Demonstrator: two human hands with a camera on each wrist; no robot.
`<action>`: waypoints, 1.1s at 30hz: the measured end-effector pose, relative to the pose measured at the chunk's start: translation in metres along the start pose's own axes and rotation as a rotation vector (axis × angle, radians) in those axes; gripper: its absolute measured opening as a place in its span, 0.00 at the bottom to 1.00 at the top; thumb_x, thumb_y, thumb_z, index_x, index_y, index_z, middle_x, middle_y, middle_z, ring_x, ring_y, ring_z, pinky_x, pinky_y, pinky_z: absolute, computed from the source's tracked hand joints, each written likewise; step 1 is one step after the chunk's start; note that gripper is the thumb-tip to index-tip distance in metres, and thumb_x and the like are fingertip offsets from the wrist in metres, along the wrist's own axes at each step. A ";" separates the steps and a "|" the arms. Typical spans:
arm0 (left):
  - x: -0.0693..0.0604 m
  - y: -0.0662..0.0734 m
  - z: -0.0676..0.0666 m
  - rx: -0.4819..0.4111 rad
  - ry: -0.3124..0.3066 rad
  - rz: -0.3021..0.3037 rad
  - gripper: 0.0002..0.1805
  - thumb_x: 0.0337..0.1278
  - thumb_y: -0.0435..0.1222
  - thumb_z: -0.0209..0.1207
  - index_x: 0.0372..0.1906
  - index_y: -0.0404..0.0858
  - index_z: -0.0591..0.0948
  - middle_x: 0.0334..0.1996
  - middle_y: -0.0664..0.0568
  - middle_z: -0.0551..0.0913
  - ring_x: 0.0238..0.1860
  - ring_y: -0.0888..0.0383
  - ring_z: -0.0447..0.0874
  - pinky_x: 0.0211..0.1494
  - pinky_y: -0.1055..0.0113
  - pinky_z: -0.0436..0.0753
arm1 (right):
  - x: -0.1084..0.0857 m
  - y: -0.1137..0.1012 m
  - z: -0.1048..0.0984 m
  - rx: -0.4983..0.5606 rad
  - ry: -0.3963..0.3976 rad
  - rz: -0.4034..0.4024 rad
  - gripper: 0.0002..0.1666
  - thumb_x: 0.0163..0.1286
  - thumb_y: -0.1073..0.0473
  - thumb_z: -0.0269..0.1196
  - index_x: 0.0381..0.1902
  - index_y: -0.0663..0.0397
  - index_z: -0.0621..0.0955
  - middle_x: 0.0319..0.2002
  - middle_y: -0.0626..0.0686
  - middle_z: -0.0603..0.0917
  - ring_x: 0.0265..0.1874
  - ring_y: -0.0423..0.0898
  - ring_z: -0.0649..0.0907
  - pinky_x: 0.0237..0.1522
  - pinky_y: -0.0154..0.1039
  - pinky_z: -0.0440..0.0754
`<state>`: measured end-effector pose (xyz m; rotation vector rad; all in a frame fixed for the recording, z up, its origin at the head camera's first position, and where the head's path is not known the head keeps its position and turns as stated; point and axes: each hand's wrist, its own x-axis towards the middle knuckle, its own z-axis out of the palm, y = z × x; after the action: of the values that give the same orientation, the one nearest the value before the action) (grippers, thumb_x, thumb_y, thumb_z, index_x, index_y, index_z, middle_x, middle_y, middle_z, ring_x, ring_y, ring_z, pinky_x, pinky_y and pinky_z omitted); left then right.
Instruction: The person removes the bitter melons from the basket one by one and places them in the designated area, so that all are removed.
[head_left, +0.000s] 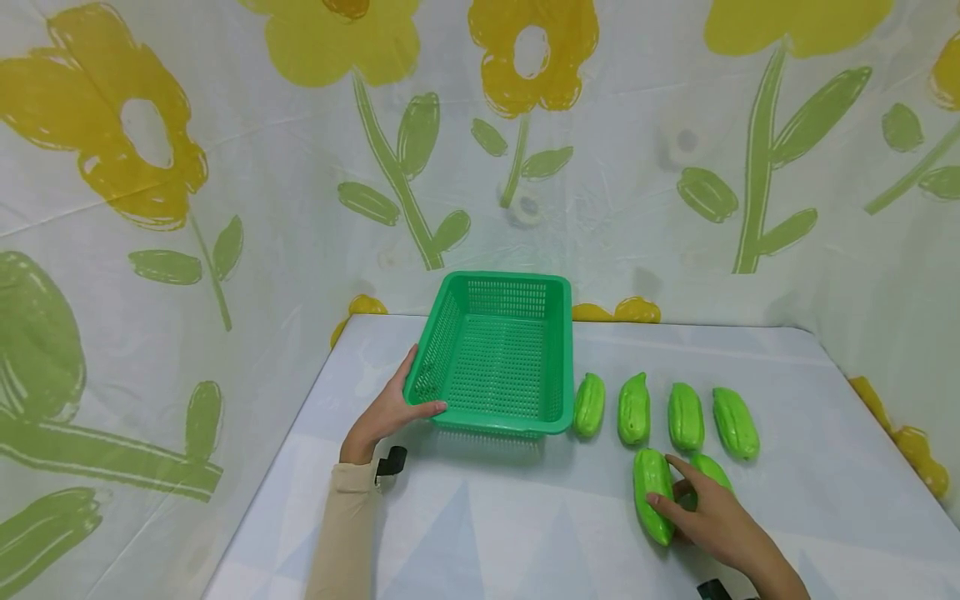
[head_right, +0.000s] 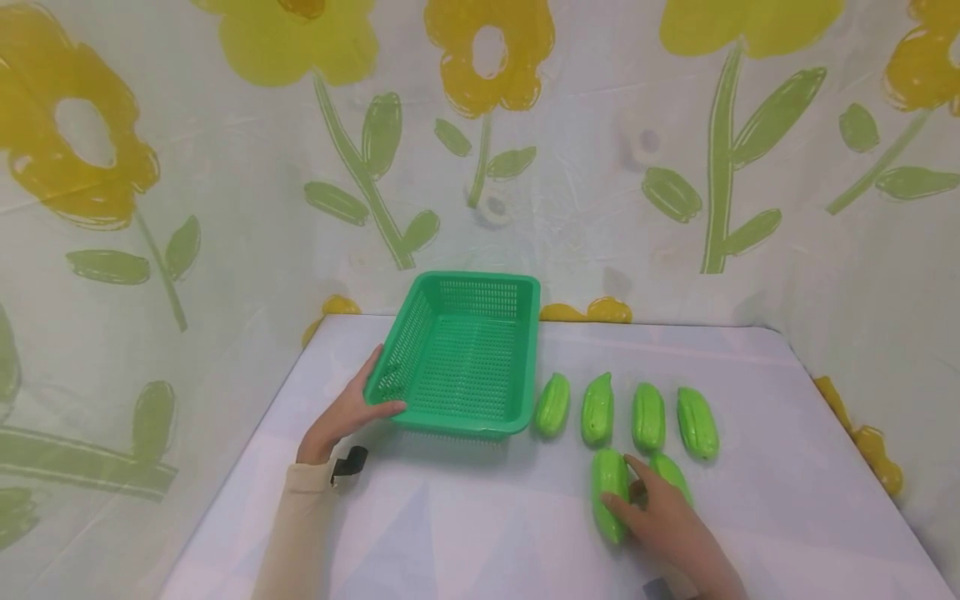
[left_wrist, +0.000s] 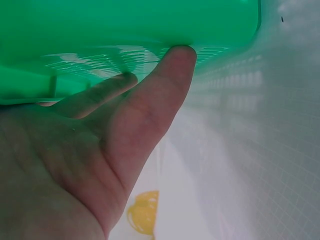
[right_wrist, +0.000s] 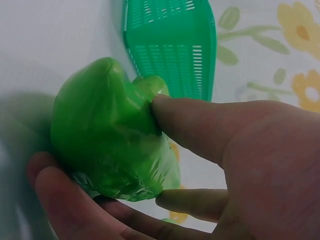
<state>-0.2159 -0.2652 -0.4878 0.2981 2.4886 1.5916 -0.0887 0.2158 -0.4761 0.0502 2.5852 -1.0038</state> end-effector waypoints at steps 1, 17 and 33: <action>0.000 0.000 0.000 -0.001 0.000 0.001 0.67 0.52 0.51 0.74 0.85 0.58 0.37 0.86 0.51 0.40 0.85 0.43 0.43 0.81 0.33 0.52 | 0.000 0.000 0.000 -0.009 0.001 -0.001 0.54 0.71 0.38 0.66 0.78 0.69 0.60 0.47 0.58 0.85 0.31 0.43 0.84 0.31 0.37 0.81; 0.000 -0.001 0.000 0.016 0.003 -0.006 0.68 0.51 0.52 0.75 0.85 0.59 0.36 0.86 0.51 0.40 0.85 0.43 0.43 0.81 0.32 0.53 | -0.006 -0.004 -0.005 0.014 -0.013 0.026 0.59 0.71 0.37 0.66 0.81 0.66 0.53 0.59 0.73 0.80 0.28 0.44 0.88 0.34 0.40 0.86; -0.003 0.003 0.001 0.013 0.015 0.011 0.67 0.52 0.51 0.75 0.85 0.57 0.38 0.86 0.49 0.43 0.84 0.42 0.47 0.81 0.32 0.55 | -0.014 -0.023 -0.040 0.027 0.057 -0.037 0.57 0.76 0.38 0.61 0.84 0.59 0.46 0.65 0.74 0.75 0.25 0.46 0.89 0.29 0.37 0.85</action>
<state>-0.2127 -0.2639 -0.4857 0.3036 2.5131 1.5884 -0.0923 0.2263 -0.4297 0.0388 2.6334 -1.0653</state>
